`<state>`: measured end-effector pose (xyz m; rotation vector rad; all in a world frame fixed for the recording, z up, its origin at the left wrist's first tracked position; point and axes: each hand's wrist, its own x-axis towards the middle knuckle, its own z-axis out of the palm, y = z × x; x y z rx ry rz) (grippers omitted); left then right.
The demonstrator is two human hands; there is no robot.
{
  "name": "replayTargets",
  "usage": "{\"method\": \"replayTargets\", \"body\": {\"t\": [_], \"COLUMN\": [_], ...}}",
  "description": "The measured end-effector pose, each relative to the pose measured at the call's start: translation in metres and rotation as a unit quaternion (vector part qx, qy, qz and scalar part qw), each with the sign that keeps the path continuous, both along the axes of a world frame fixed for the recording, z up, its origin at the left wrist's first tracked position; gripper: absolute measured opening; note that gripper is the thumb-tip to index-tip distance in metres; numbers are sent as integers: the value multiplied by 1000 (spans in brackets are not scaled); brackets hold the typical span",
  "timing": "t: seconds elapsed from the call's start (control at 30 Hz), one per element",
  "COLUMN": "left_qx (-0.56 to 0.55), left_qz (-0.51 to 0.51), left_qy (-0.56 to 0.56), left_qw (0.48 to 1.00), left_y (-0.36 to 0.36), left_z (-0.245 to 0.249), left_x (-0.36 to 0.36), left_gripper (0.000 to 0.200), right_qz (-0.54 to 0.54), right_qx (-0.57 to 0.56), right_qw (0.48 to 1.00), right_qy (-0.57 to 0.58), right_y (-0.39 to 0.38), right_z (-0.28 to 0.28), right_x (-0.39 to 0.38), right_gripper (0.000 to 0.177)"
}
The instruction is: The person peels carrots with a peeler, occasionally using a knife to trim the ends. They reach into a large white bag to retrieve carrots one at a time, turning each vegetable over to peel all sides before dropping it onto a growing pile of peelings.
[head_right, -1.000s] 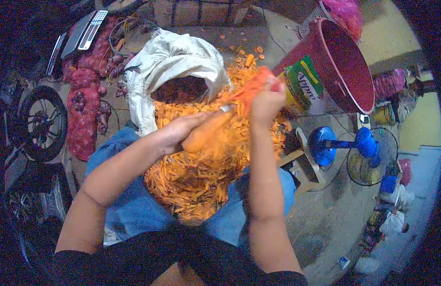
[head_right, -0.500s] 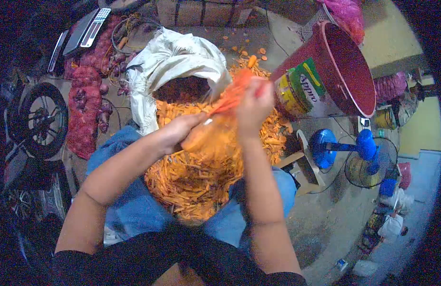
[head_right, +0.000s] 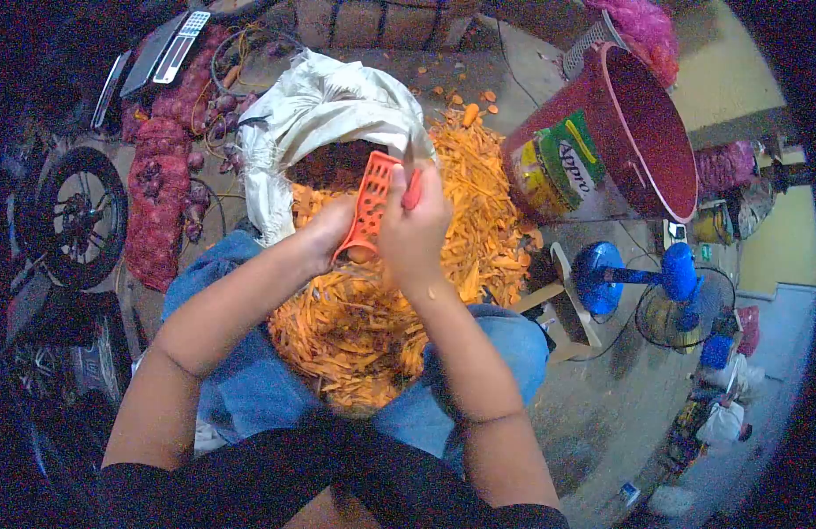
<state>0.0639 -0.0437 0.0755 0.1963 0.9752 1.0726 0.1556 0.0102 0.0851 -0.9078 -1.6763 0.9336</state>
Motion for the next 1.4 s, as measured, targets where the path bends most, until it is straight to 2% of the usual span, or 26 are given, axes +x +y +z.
{"method": "replayTargets", "body": {"t": [0.07, 0.13, 0.2, 0.23, 0.3, 0.33, 0.37, 0.43, 0.5, 0.53, 0.6, 0.63, 0.7, 0.77, 0.8, 0.87, 0.9, 0.97, 1.03, 1.1, 1.13, 1.17, 1.23, 1.3, 1.37, 1.4], "left_qx": [47, 34, 20, 19, 24, 27, -7, -44, -14, 4, 13, 23, 19, 16, 16, 2, 4, -3, -2, 40, 55, 54, 94, 49, 108, 103], "left_qz": [-27, -49, -78, -81, -62, -61, -56, -49, -21, -40, -43, -45, -71, -99, -105, -112, -111, -37, -34, 7, -5, -5, -91, -113, -153, -147], "left_qy": [-6, 2, 20, 20, -32, -31, -22, -16, -57, -16, -30, -44, -36, -30, -24, -33, -33, -65, -38, -65, -35, -35, 3, 44, 56, 58], "left_qw": [998, 998, 997, 996, 997, 997, 998, 998, 998, 999, 999, 998, 997, 995, 994, 993, 993, 997, 999, 997, 998, 998, 991, 991, 981, 982], "left_y": [-2, -6, -8, -9, -6, -4, -2, 0, 3, 2, 3, 3, -1, -5, -8, -7, -4, 1, 2, 4, 3, 2, 0, -6, -9, -11], "left_z": [-8, -2, 0, -3, -5, -2, 2, 2, -2, 8, -7, -10, -8, -3, 0, 1, -4, -14, -8, -6, -5, -7, -10, 0, 1, 10], "left_x": [6, 9, 10, 10, 8, 6, 2, 0, 2, 1, 3, 4, 4, 7, 8, 7, 5, 0, -3, 0, 1, 2, 3, 3, 6, 7], "left_gripper": [32, 32, 31, 31, 32, 32, 32, 32, 33, 32, 32, 32, 32, 32, 32, 33, 33, 34, 34, 32, 31, 31, 32, 35, 38, 38], "right_qz": [-61, -169, -250, -253, -278, -203, -200, -82, -18, -19, -39, -38, -123, -247, -249, -300, -298, -153, -50, -37, -24, -24, -86, -187, -279, -281], "right_qx": [24, 122, -1, -2, -116, -90, -90, 54, -4, -4, 40, 40, 27, -12, -13, -143, -142, -33, 8, 26, 44, 44, 95, 84, -37, -36], "right_qw": [991, 975, 968, 967, 952, 966, 967, 995, 1000, 999, 997, 997, 991, 969, 968, 940, 941, 980, 997, 999, 998, 998, 991, 979, 958, 957], "right_qy": [-116, -80, 3, 4, 47, 132, 132, 26, 25, 25, -52, -51, 52, 21, 21, 79, 80, 126, 55, 6, -43, -43, -41, -2, 57, 57], "right_y": [12, 67, 94, 97, 100, 96, 89, 47, 13, 9, 4, 12, 48, 86, 95, 107, 102, 71, 26, -3, -8, -2, 33, 76, 108, 105], "right_z": [6, -22, -19, -17, -11, -12, -13, 5, 8, 9, 9, 6, -7, -16, -20, -24, -21, -8, 12, 15, 16, 14, 4, -12, -27, -20], "right_x": [7, 29, 52, 59, 65, 57, 49, 25, 8, 8, 8, 9, 21, 45, 56, 67, 62, 38, 16, 5, 3, 5, 18, 39, 65, 64], "right_gripper": [20, 20, 19, 19, 18, 18, 18, 17, 16, 16, 16, 16, 16, 16, 16, 15, 15, 14, 14, 14, 14, 14, 16, 17, 16, 16]}}
